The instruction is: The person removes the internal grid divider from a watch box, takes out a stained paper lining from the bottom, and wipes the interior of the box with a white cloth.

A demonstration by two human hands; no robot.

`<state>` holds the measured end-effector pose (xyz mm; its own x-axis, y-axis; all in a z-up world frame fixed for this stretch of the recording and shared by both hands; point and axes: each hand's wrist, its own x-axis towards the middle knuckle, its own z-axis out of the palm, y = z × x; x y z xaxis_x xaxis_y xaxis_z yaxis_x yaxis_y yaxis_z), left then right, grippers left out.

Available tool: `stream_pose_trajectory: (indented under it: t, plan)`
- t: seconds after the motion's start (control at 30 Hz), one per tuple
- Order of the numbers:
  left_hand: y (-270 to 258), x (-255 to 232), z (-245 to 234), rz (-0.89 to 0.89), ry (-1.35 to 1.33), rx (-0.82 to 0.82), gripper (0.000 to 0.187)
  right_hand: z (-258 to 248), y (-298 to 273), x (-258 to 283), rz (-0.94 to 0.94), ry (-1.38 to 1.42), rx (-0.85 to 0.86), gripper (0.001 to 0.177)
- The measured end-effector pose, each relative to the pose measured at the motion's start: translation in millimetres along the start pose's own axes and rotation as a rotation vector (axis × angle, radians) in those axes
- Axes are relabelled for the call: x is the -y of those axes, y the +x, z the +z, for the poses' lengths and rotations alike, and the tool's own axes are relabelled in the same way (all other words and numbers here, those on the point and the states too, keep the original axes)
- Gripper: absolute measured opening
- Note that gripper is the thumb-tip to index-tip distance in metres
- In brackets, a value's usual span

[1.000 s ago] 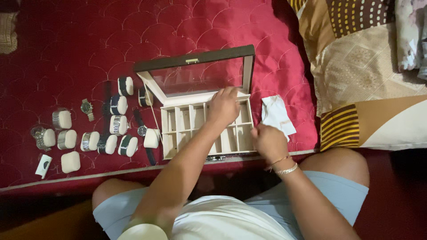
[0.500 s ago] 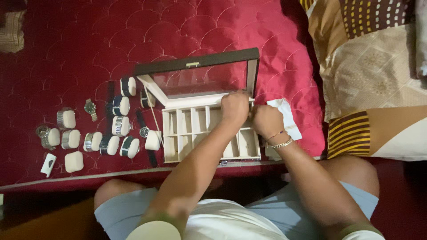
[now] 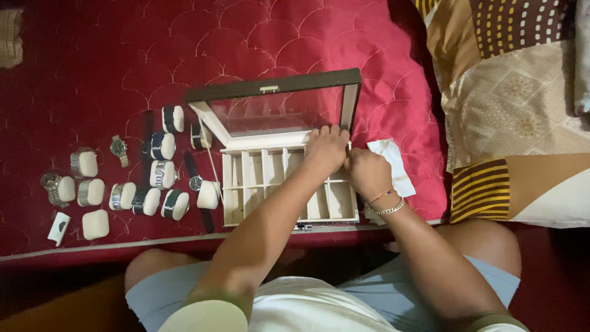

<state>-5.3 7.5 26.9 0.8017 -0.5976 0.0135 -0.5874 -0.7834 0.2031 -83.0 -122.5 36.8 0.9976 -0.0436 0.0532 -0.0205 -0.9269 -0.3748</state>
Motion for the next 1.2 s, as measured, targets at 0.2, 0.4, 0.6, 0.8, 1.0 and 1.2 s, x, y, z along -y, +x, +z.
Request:
stream_pose_trajectory:
  t: [0.2, 0.4, 0.6, 0.8, 1.0, 1.2]
  plan:
    - [-4.6, 7.9, -10.7, -0.001, -0.061, -0.043, 0.037, -9.6, 10.9, -10.0, 0.138, 0.277, 0.18, 0.039]
    - [-83.6, 41.7, -61.0, 0.042, -0.339, -0.25, 0.029, -37.3, 7.9, -7.5, 0.108, 0.185, 0.133, 0.055]
    - [-246.5, 104.2, -106.2, -0.385, -0.37, -0.455, 0.01, -71.9, -17.8, 41.5, -0.022, 0.316, -0.076, 0.021]
    - [-311.2, 142.6, -44.4, -0.831, -0.561, -0.502, 0.016, -47.6, -42.0, 135.7, -0.626, 0.401, 0.008, 0.017]
    - [-297.9, 167.9, 22.3, -0.682, -1.003, -0.529, 0.024, -4.7, -34.5, 237.0, -0.714, 0.312, 0.051, 0.026]
    - [-301.4, 177.7, 7.6, -0.634, -0.978, -0.353, 0.025, 30.1, -43.5, 268.7, -0.553, 0.036, 0.424, 0.019]
